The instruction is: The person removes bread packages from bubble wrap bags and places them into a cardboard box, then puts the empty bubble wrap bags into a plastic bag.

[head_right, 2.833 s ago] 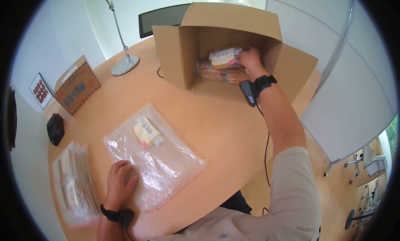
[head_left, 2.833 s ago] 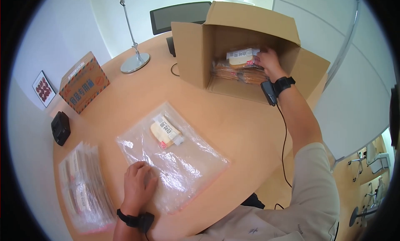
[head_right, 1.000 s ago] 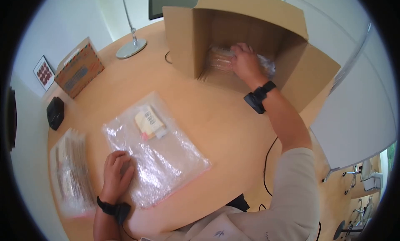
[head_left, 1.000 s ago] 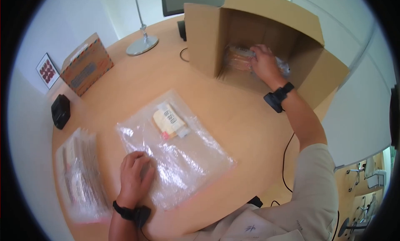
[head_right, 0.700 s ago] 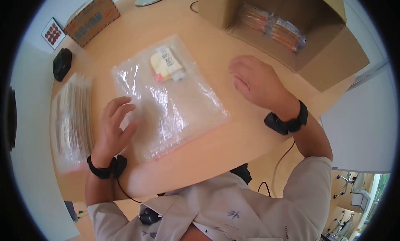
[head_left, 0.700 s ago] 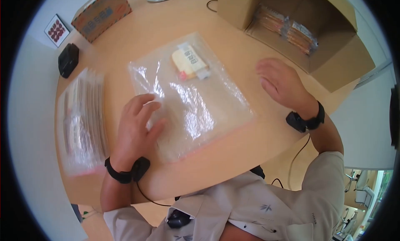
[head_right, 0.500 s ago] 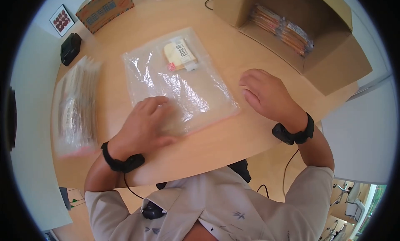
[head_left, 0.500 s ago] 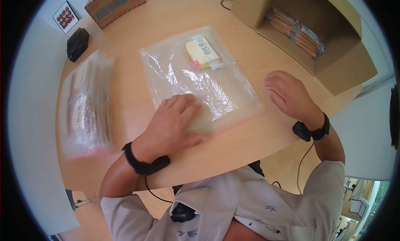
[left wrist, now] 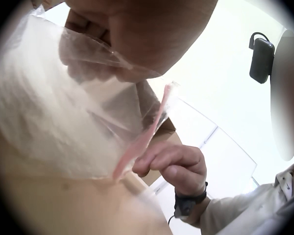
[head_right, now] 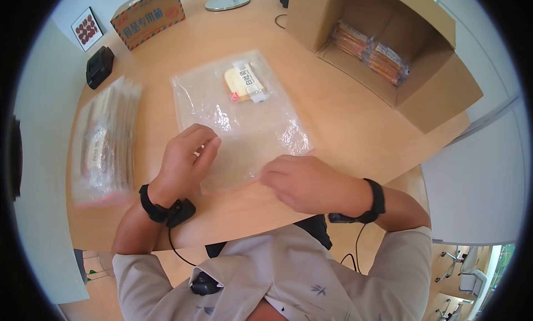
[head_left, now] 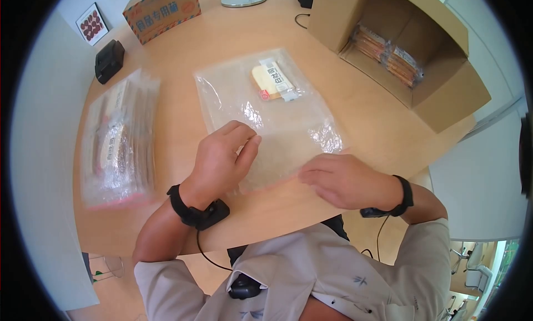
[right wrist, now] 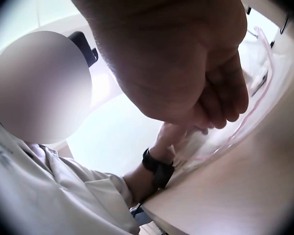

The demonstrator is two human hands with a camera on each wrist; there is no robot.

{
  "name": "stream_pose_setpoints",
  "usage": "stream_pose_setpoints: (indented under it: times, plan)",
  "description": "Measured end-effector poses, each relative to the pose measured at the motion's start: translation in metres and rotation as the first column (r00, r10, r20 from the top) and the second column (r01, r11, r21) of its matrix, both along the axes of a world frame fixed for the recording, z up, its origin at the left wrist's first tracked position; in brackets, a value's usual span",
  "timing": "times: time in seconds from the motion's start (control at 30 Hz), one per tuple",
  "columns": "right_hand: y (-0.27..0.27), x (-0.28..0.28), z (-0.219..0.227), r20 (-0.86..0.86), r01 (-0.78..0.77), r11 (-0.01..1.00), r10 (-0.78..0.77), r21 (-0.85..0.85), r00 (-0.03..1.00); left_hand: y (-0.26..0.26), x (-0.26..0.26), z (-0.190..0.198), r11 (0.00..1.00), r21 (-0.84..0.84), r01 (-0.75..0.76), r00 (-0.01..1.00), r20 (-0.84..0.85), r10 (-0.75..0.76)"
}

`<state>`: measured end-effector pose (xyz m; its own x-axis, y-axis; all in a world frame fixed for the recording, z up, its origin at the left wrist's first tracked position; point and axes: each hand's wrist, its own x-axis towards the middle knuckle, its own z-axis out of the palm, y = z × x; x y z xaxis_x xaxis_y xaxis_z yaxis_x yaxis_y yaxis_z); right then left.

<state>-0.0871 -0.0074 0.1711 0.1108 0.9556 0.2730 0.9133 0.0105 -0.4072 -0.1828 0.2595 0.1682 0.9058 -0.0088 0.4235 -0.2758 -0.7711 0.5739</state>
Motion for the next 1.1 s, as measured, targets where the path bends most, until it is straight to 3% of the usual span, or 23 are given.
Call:
stream_pose_setpoints:
  times: [0.07, 0.13, 0.17, 0.23, 0.27, 0.33, 0.37, 0.43, 0.47, 0.53, 0.63, 0.67, 0.73, 0.87, 0.93, 1.1]
  plan:
    - [0.025, -0.004, -0.008, -0.009, -0.031, 0.998, 0.031, 0.047, 0.999, 0.0, 0.0, 0.003, 0.999, -0.035, -0.02, 1.0, -0.013, 0.019]
    - [0.05, 0.004, -0.022, 0.061, 0.121, 0.969, -0.137, 0.216, 0.989, 0.0, 0.001, 0.004, 0.997, -0.075, -0.013, 0.999, 0.047, 0.016]
    - [0.06, 0.01, -0.025, 0.064, 0.127, 0.965, -0.145, 0.229, 0.987, -0.001, 0.0, 0.006, 0.998, -0.062, -0.006, 0.999, 0.052, 0.009]
    - [0.08, 0.031, -0.025, 0.189, 0.274, 0.958, -0.285, 0.086, 0.94, -0.002, -0.001, 0.009, 0.992, -0.123, 0.024, 0.996, 0.088, -0.013]
    - [0.092, 0.043, -0.028, 0.193, 0.277, 0.956, -0.291, 0.097, 0.937, -0.002, -0.002, 0.011, 0.993, -0.113, 0.029, 0.995, 0.095, -0.018]
    - [0.112, 0.066, -0.038, 0.337, 0.51, 0.859, -0.471, -0.034, 0.815, -0.003, -0.004, 0.015, 0.989, -0.146, 0.039, 0.996, 0.086, -0.026]
    - [0.117, 0.073, -0.047, 0.338, 0.51, 0.86, -0.473, -0.027, 0.814, -0.003, -0.003, 0.014, 0.989, -0.14, 0.039, 0.996, 0.091, -0.027]
    - [0.123, 0.082, -0.054, 0.382, 0.602, 0.733, -0.679, 0.316, 0.627, -0.001, -0.001, 0.011, 0.991, -0.104, 0.083, 0.992, 0.102, -0.073]
    - [0.124, 0.086, -0.051, 0.384, 0.6, 0.733, -0.68, 0.32, 0.625, 0.001, 0.0, 0.011, 0.991, -0.102, 0.084, 0.992, 0.107, -0.073]
    - [0.124, 0.095, -0.042, 0.279, 0.617, 0.783, -0.577, -0.079, 0.768, 0.004, 0.001, 0.011, 0.983, -0.116, 0.142, 0.99, 0.015, -0.141]
    - [0.12, 0.102, -0.035, 0.188, 0.555, 0.817, -0.527, -0.156, 0.829, 0.01, 0.005, 0.006, 0.994, 0.01, 0.108, 0.994, 0.032, -0.108]
    - [0.117, 0.105, -0.038, 0.192, 0.554, 0.818, -0.525, -0.157, 0.829, 0.014, 0.007, 0.002, 0.994, 0.007, 0.105, 0.994, 0.034, -0.105]
    - [0.112, 0.106, -0.042, 0.285, 0.458, 0.887, -0.455, 0.061, 0.844, 0.024, 0.011, -0.008, 0.994, 0.089, 0.06, 0.998, -0.03, -0.058]
    - [0.111, 0.095, -0.028, 0.385, 0.482, 0.876, -0.442, -0.008, 0.81, 0.032, 0.013, -0.015, 0.988, 0.15, 0.039, 0.994, -0.108, -0.023]
    - [0.109, 0.09, -0.022, 0.292, 0.494, 0.855, -0.438, -0.156, 0.85, 0.032, 0.014, -0.016, 0.974, 0.218, 0.06, 0.989, -0.142, -0.029]
    - [0.072, 0.075, -0.038, 0.308, 0.29, 0.957, -0.281, 0.017, 0.909, 0.035, 0.015, -0.017, 0.953, 0.291, 0.087, 0.993, -0.103, -0.059]
